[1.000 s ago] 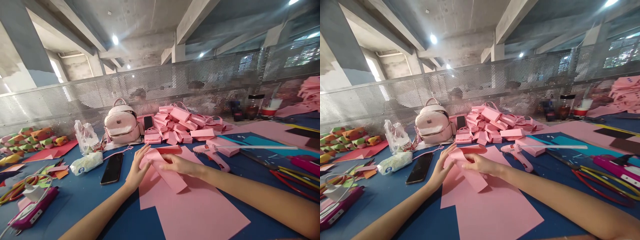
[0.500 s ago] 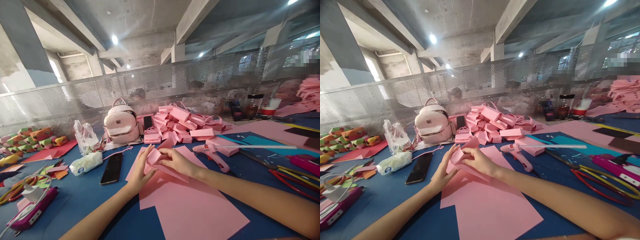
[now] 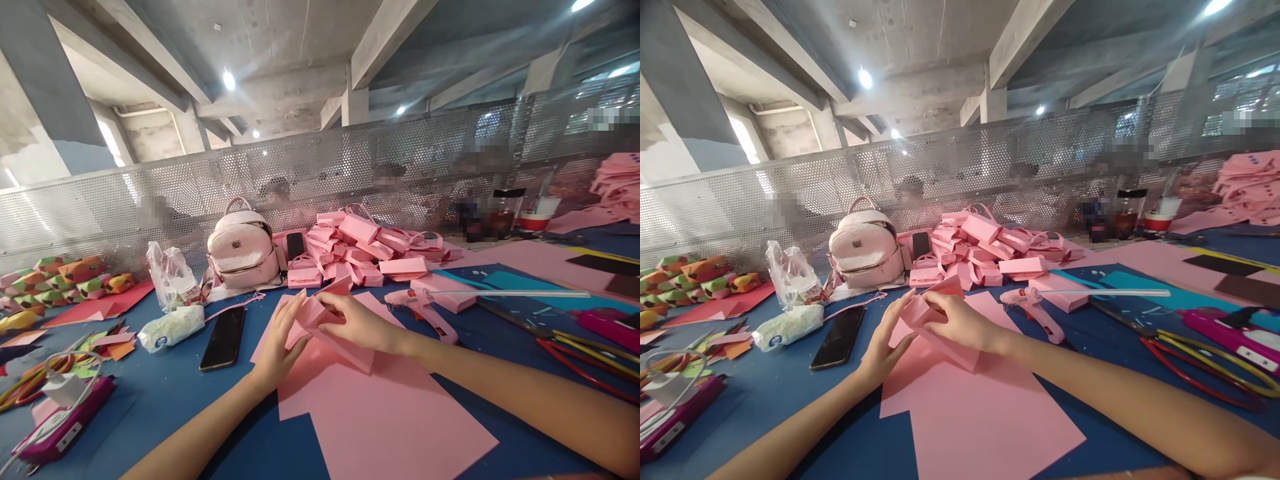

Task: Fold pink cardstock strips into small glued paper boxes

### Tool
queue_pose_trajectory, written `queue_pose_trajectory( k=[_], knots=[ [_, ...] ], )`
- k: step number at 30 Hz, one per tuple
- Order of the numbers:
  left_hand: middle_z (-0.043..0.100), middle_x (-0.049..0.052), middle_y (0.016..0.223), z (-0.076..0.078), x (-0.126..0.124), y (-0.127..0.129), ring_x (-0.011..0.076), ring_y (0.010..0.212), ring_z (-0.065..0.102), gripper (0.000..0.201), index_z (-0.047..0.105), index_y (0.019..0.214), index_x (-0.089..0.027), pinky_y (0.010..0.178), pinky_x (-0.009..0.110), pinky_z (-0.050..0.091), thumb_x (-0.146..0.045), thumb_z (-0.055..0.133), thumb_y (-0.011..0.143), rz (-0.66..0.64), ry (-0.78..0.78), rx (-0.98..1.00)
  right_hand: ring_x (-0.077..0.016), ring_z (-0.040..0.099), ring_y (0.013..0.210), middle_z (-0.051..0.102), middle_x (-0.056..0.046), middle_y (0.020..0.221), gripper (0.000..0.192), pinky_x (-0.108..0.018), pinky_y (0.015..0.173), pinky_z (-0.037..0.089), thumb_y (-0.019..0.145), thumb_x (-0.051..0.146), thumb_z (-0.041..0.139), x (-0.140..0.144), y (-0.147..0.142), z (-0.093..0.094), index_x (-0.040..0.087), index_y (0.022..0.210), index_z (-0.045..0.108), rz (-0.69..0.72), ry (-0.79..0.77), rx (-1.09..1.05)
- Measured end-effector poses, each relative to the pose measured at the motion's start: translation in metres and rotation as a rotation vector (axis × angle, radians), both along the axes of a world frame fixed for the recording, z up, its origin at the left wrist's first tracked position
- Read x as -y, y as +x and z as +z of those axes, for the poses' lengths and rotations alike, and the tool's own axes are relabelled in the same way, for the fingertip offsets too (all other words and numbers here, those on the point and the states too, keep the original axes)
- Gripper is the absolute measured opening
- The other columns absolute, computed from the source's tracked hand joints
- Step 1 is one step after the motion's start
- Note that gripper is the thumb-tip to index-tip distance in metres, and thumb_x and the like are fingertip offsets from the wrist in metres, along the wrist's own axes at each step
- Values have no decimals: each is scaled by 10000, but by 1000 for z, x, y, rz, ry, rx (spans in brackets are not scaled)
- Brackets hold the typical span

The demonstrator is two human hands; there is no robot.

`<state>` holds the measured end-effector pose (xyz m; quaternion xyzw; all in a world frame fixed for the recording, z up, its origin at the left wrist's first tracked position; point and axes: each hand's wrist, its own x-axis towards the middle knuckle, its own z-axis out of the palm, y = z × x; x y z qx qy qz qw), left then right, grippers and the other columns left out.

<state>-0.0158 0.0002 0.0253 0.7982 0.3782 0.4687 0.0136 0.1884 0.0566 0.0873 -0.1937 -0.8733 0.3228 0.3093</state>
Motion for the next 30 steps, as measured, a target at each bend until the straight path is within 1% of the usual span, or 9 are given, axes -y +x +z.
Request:
queue_pose_trajectory(
  k=[3,7,10,14,18,21,23,26,30],
  knots=[
    [404,101,1543,2,1,-1,277,1423,373,598,287,1514,-329,1176,524,231,-228,515,970,25,38,-88,-205,645,957,683,-46,1062,246,-307,833,506,846,200,628,-1,-3,-2,191,1092,617,37,-71,-51],
    [494,83,1484,5,1,-1,254,1362,461,584,313,1502,-349,1171,520,238,-231,524,970,44,54,-101,-191,639,938,682,-32,1007,182,-305,845,494,851,222,633,-2,-4,-2,194,1031,635,46,-111,-85],
    [525,83,1457,5,1,-2,243,1312,515,563,338,1490,-345,1171,529,233,-226,521,971,58,64,-103,-181,634,892,666,-12,930,93,-305,834,496,834,244,656,0,-4,1,196,902,615,1,-118,-111],
    [563,85,1417,5,1,-3,240,1278,543,530,379,1469,-341,1166,553,230,-211,512,972,51,63,-112,-162,618,771,608,26,782,200,-298,767,515,786,249,700,6,-4,6,220,808,502,-108,-117,-149],
    [588,86,1386,5,2,-2,226,1246,569,500,422,1441,-330,1169,552,228,-172,494,972,47,87,-105,-174,665,844,653,11,842,190,-308,806,527,815,259,682,11,-5,6,238,865,500,-60,-132,-213],
    [601,98,1367,5,2,0,229,1231,581,497,417,1447,-314,1166,557,237,-178,492,974,38,87,-106,-198,697,878,685,-5,877,213,-319,802,537,832,324,688,11,-5,2,241,959,538,-37,-162,-226],
    [617,95,1345,5,1,0,230,1211,596,514,404,1454,-317,1161,556,255,-187,511,968,33,96,-89,-210,703,890,707,-23,896,200,-325,808,539,844,361,687,10,-5,-1,226,951,585,-25,-162,-204],
    [628,82,1333,3,0,-1,228,1198,608,537,399,1455,-332,1160,548,271,-184,538,957,34,109,-66,-209,687,868,720,-40,900,172,-327,794,535,868,380,671,7,-3,-3,209,870,653,-37,-90,-161],
    [608,85,1367,1,0,-1,238,1223,593,540,390,1464,-329,1161,550,270,-191,533,962,36,88,-66,-195,620,857,640,-44,892,169,-321,776,507,883,385,676,2,-1,-5,229,841,725,-109,167,-173]
  ],
)
